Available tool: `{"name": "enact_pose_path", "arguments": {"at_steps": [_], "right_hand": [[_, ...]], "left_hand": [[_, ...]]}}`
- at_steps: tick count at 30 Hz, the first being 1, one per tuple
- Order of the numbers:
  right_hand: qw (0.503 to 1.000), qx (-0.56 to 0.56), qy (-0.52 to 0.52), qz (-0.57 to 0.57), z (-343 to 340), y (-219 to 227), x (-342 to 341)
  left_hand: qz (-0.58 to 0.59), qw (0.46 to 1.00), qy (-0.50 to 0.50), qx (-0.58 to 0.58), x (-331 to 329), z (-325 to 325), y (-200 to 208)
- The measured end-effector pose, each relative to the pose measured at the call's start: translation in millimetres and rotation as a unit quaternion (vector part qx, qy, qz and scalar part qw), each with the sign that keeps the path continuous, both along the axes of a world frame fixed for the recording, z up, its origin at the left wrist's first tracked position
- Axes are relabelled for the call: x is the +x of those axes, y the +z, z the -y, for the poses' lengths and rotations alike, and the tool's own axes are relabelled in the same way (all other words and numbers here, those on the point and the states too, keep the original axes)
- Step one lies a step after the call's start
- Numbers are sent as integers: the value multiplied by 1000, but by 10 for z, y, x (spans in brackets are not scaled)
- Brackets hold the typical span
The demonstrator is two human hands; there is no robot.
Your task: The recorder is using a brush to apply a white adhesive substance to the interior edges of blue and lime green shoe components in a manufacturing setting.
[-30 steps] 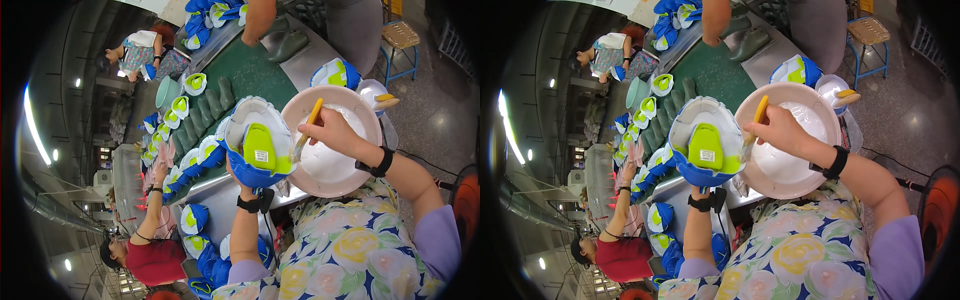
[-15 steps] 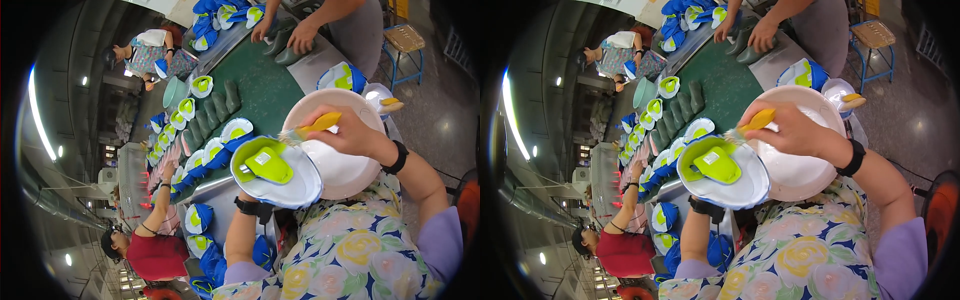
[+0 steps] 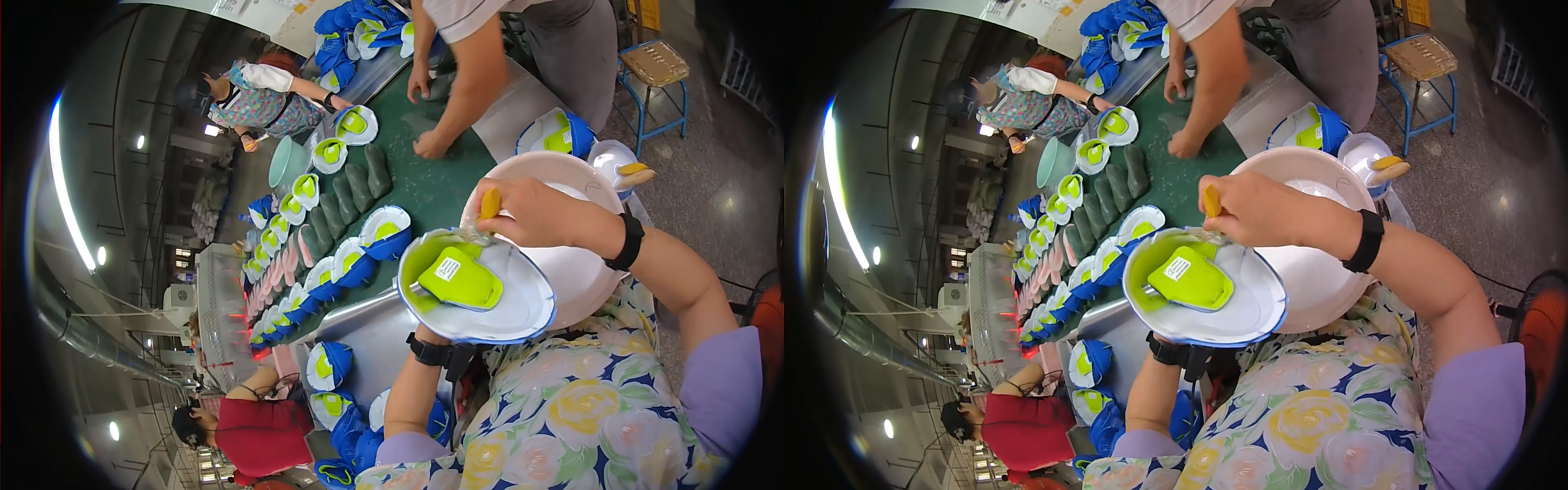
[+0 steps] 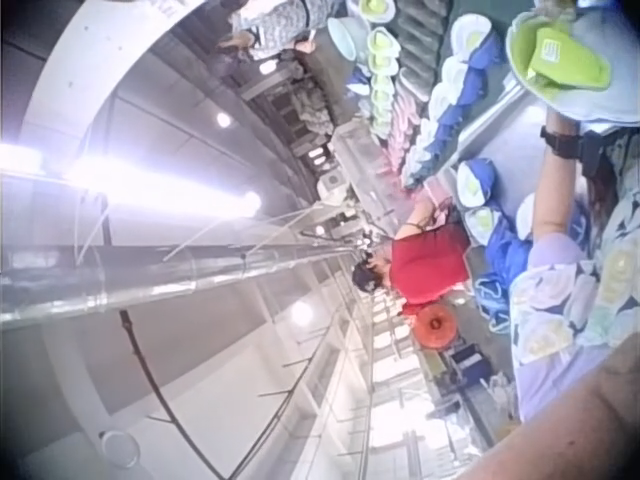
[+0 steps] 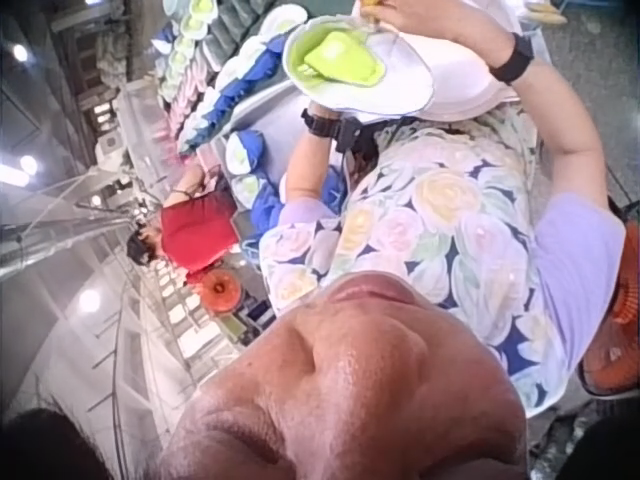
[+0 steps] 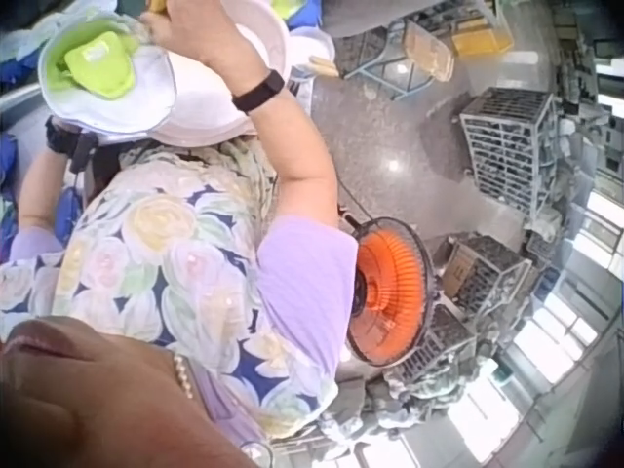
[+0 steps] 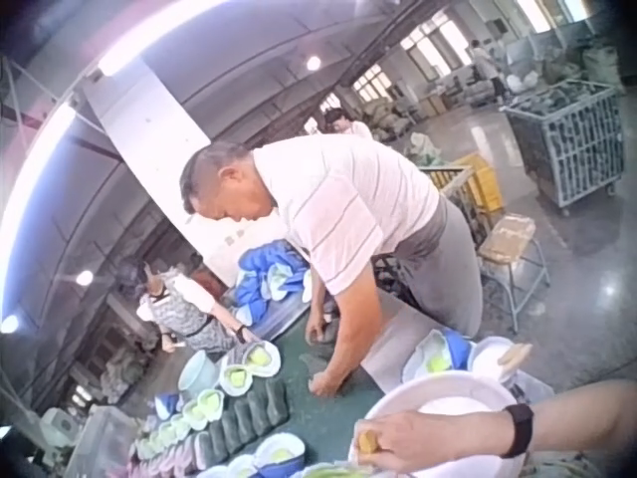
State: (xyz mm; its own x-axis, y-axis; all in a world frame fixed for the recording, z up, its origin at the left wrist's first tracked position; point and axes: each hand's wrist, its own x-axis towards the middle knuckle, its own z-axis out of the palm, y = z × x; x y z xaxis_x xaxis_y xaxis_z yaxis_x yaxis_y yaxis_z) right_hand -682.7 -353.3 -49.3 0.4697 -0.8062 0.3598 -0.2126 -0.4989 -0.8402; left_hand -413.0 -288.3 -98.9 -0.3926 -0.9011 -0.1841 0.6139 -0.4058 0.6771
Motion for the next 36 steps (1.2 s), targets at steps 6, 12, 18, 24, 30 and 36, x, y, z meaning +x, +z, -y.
{"name": "enact_pose_path", "arguments": {"at_steps": [6, 12, 18, 24, 30, 36], "right_hand": [[992, 52, 38, -111, -41, -66, -236], [992, -100, -11, 72, -159, 104, -215], [963, -250, 65, -80, -223, -98, -274], [990, -136, -25, 41, -219, 155, -281], [996, -11, -90, -21, 23, 44, -95], [987, 111, -114, -33, -87, -211, -510]], "left_hand": [[31, 996, -8, -81, -6, -88, -68], [155, 987, 0, 30, -13, 64, 79], [169, 985, 30, 19, 174, 120, -98], [191, 979, 66, 31, 268, 45, -304], [205, 971, 120, 20, 309, 36, -537], [199, 956, 216, -2, 613, 515, -525]]}}
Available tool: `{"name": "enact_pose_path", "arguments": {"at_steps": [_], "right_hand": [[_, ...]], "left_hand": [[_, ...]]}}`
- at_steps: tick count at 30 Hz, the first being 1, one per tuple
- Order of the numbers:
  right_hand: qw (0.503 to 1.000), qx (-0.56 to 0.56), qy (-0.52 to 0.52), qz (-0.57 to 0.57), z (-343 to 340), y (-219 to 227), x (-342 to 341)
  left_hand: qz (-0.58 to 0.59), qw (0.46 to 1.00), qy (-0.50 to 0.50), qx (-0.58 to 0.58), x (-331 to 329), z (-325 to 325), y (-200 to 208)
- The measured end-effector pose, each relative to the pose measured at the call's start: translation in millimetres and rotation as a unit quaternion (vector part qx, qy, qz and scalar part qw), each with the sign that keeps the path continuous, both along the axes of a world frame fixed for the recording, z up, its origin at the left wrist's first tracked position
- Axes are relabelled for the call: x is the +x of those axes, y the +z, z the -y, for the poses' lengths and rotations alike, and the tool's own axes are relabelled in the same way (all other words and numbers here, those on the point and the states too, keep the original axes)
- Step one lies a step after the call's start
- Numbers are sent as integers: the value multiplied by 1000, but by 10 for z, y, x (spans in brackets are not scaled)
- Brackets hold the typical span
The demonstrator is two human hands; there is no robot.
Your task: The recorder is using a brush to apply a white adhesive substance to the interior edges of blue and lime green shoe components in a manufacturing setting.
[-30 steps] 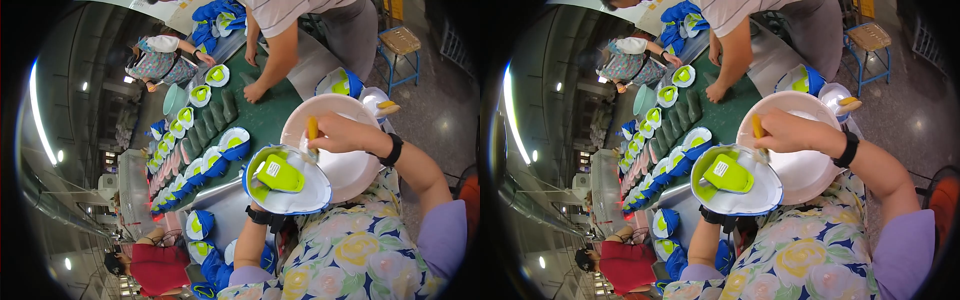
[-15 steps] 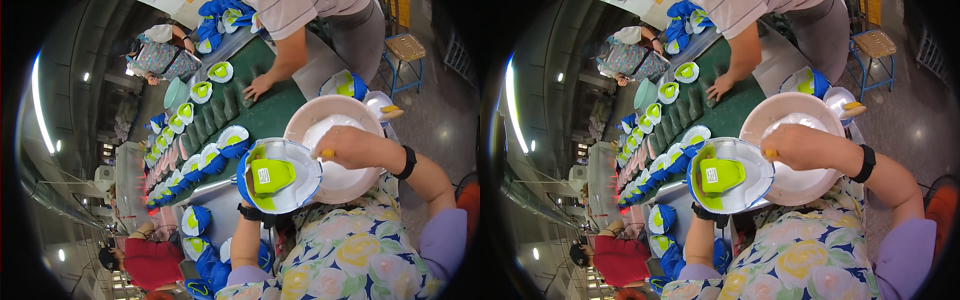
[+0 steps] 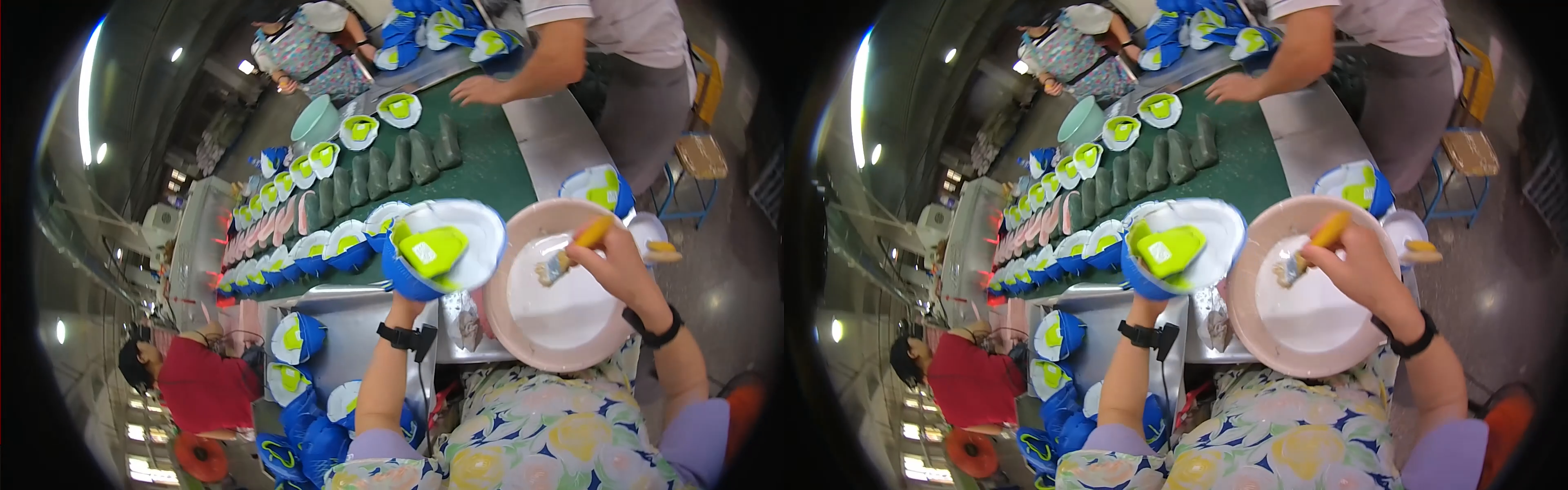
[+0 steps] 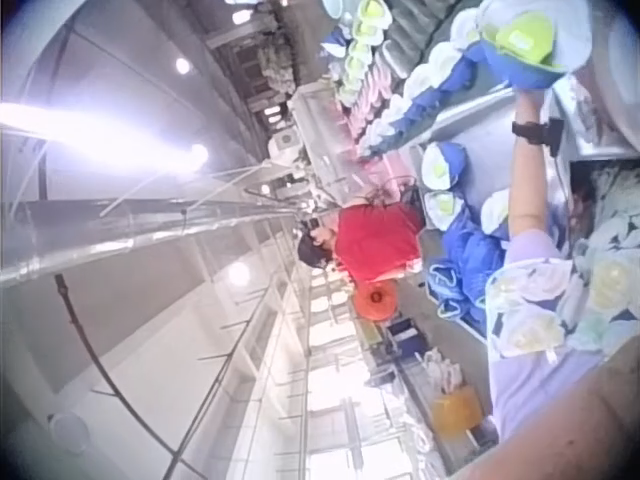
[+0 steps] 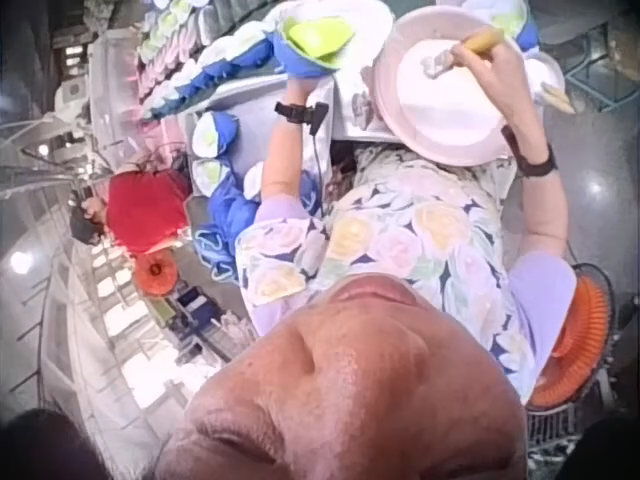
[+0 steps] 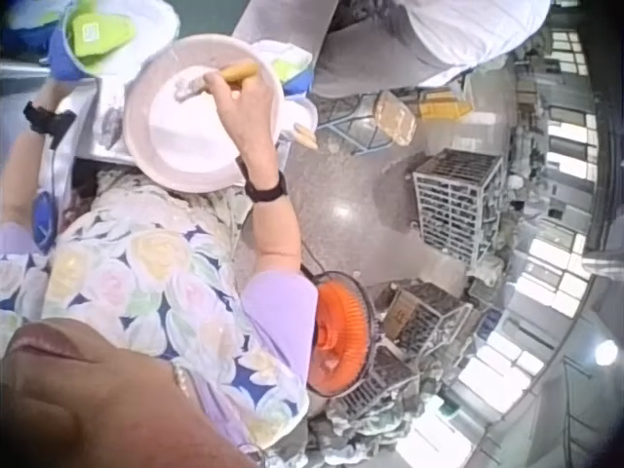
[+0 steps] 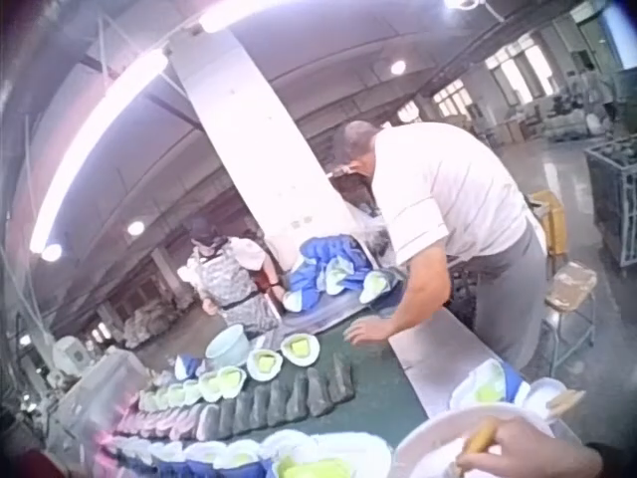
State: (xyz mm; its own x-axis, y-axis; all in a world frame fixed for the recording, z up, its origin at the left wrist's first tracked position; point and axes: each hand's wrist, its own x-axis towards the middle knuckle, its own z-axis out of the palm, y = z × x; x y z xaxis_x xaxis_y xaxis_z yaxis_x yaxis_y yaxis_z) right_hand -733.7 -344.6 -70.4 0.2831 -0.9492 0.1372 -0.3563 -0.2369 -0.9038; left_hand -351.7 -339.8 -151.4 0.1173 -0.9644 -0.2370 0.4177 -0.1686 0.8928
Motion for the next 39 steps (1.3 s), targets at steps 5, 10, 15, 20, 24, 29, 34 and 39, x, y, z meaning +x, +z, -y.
{"name": "enact_pose_path", "arguments": {"at_steps": [5, 10, 15, 20, 24, 29, 34, 39], "right_hand": [[992, 93, -21, 78, -163, -131, -76], [988, 130, -10, 79, -212, -152, -50], [981, 172, 21, 93, -197, -275, 154], [982, 172, 24, 75, -149, -459, -146], [981, 175, 33, 78, -96, -517, -195], [984, 149, 57, 81, -104, -566, -268], [980, 195, 0, 26, -326, -209, 62], [972, 207, -3, 108, -354, -108, 247]], "left_hand": [[78, 997, 1, 22, 314, 560, -418], [94, 995, 20, 17, 377, 1175, -961], [470, 875, 105, 46, 1304, 1028, -1805], [576, 806, 121, 51, 1362, 803, -779], [721, 617, 311, 57, 2517, -302, -33], [681, 537, 382, 318, 3744, -1697, -469], [772, 417, 276, 393, 3507, -1797, -1198], [522, 717, 335, 317, 3673, -1953, -962]]}}
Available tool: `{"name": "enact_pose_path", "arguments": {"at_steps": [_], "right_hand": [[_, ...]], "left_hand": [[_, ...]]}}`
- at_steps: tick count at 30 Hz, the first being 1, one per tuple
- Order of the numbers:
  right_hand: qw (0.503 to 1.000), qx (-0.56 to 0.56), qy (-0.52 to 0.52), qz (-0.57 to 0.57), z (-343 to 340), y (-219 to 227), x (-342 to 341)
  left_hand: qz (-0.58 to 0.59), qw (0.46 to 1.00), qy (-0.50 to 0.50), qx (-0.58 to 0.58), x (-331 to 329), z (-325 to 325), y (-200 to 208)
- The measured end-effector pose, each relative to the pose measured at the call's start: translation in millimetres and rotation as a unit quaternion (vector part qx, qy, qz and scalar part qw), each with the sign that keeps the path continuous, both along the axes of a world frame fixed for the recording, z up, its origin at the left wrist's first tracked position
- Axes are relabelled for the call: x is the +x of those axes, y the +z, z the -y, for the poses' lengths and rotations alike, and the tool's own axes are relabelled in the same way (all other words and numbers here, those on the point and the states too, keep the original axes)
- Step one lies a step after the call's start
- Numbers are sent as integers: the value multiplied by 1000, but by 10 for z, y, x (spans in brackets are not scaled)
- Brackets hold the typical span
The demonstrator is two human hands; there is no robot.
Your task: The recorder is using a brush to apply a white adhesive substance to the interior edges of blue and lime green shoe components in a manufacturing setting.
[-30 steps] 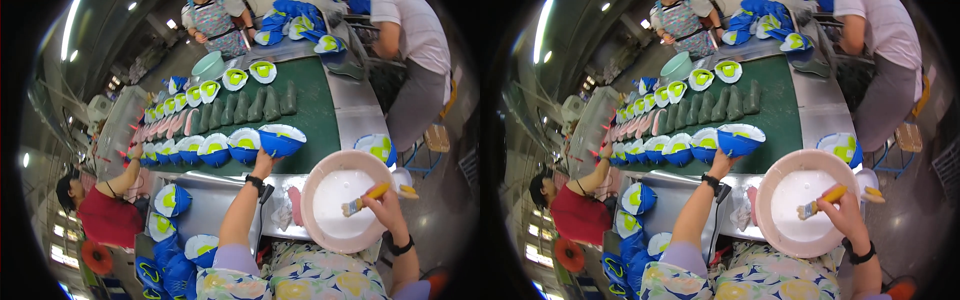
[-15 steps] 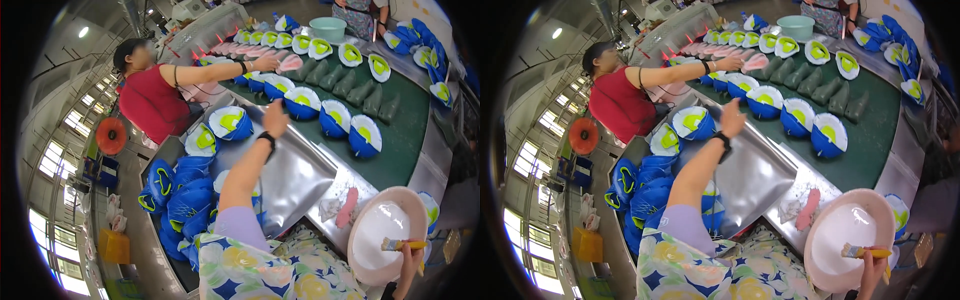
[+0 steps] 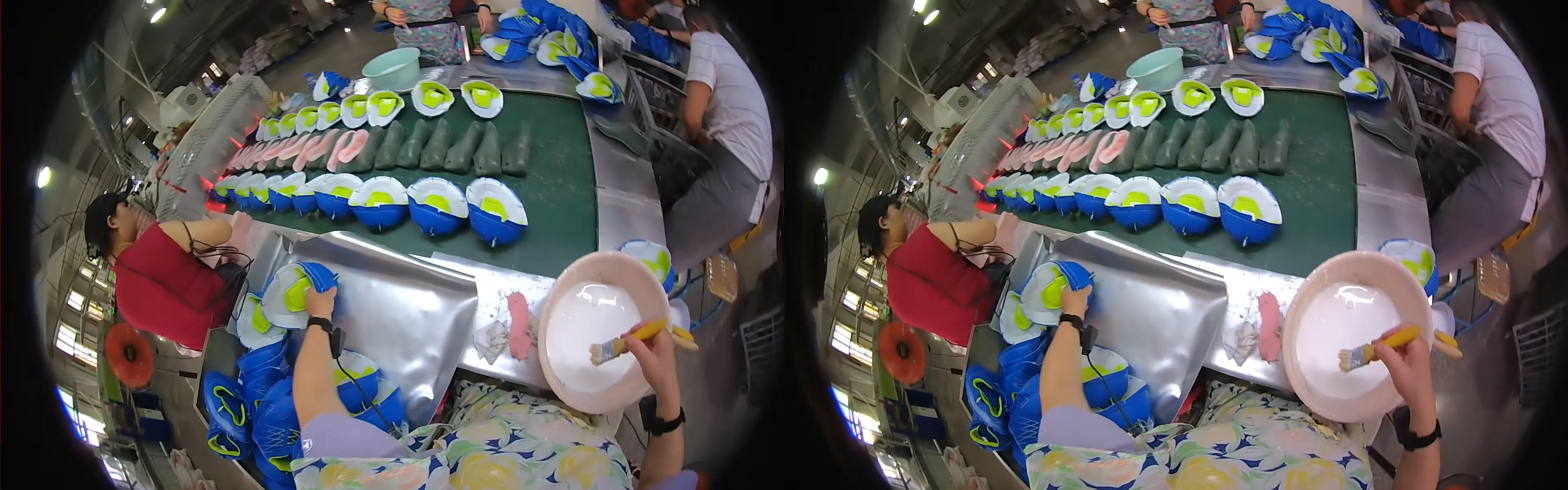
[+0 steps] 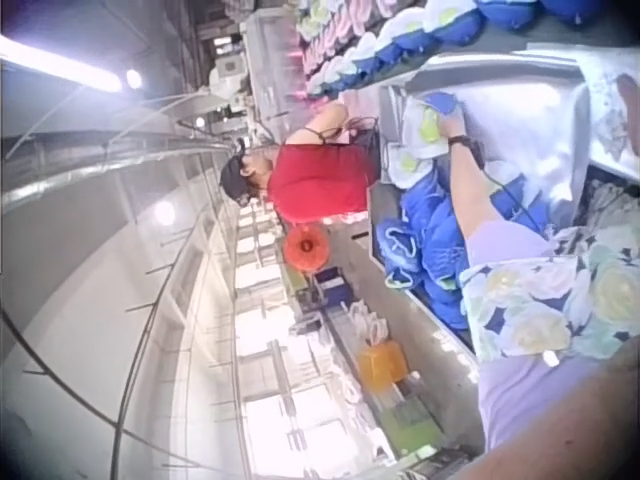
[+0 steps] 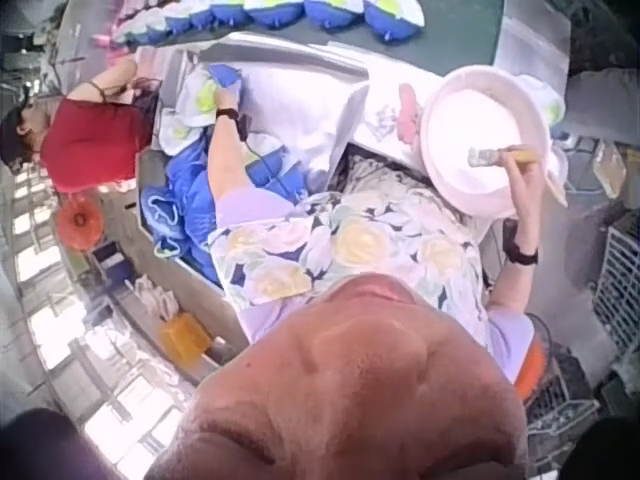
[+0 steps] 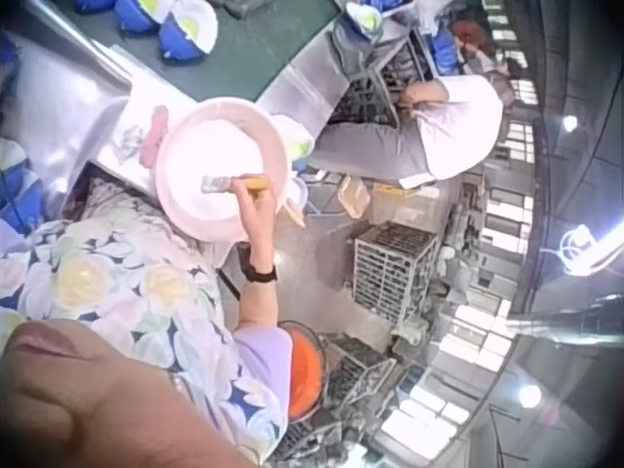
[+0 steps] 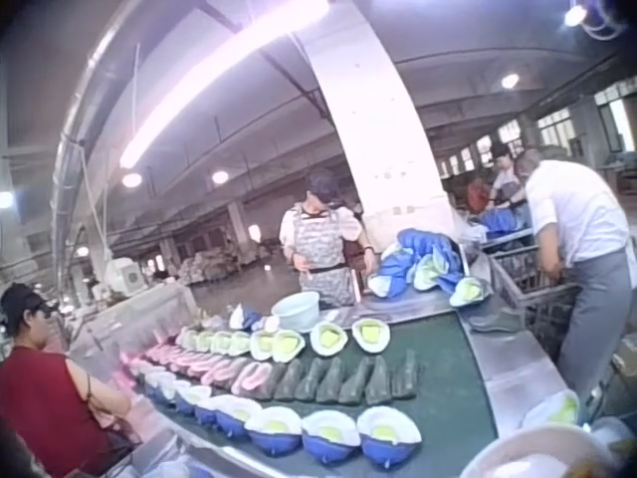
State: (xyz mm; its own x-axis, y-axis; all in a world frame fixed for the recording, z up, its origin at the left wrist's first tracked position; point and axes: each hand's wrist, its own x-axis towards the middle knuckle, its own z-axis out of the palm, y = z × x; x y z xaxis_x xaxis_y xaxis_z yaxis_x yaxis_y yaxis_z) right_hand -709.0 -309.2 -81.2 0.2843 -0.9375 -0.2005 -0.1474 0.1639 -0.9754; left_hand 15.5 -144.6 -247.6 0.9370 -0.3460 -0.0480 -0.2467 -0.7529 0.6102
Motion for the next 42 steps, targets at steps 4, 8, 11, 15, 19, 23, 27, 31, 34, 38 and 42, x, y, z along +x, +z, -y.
{"name": "enact_pose_path", "arguments": {"at_steps": [4, 8, 11, 15, 19, 23, 27, 31, 34, 38, 42], "right_hand": [[1000, -3, 13, -27, -18, -29, 44], [998, -22, 50, -25, 48, -121, 102], [997, -30, 77, -9, 60, -141, 145], [992, -49, 102, -47, 72, -190, 76], [997, -23, 70, -33, 79, -274, -188], [999, -35, 32, -25, 81, -443, -393], [991, -67, 40, -108, 226, -487, -288], [975, -144, 49, -164, 522, -613, 155], [967, -154, 92, -179, 564, -793, 492], [921, -126, 271, -251, 283, -672, 654], [877, -154, 333, -311, 170, -372, 368]], "left_hand": [[-434, 840, 36, -324, -617, 368, 845], [-543, 633, -121, -539, -1339, 389, 1275], [-607, 592, -142, -511, -1768, 273, 975], [-682, 658, -37, -315, -2189, -134, 408], [-671, 730, -131, 20, -2518, -199, 830], [-107, 809, -511, 270, -2881, 93, 1522], [272, 804, -525, 65, -2566, 322, 1219], [-33, 835, -549, 13, -1834, 305, 746], [23, 828, -552, 99, -2016, 350, 1017], [173, 809, -560, 44, -2172, 233, 1186], [232, 856, -462, 1, -2042, 56, 1681]]}}
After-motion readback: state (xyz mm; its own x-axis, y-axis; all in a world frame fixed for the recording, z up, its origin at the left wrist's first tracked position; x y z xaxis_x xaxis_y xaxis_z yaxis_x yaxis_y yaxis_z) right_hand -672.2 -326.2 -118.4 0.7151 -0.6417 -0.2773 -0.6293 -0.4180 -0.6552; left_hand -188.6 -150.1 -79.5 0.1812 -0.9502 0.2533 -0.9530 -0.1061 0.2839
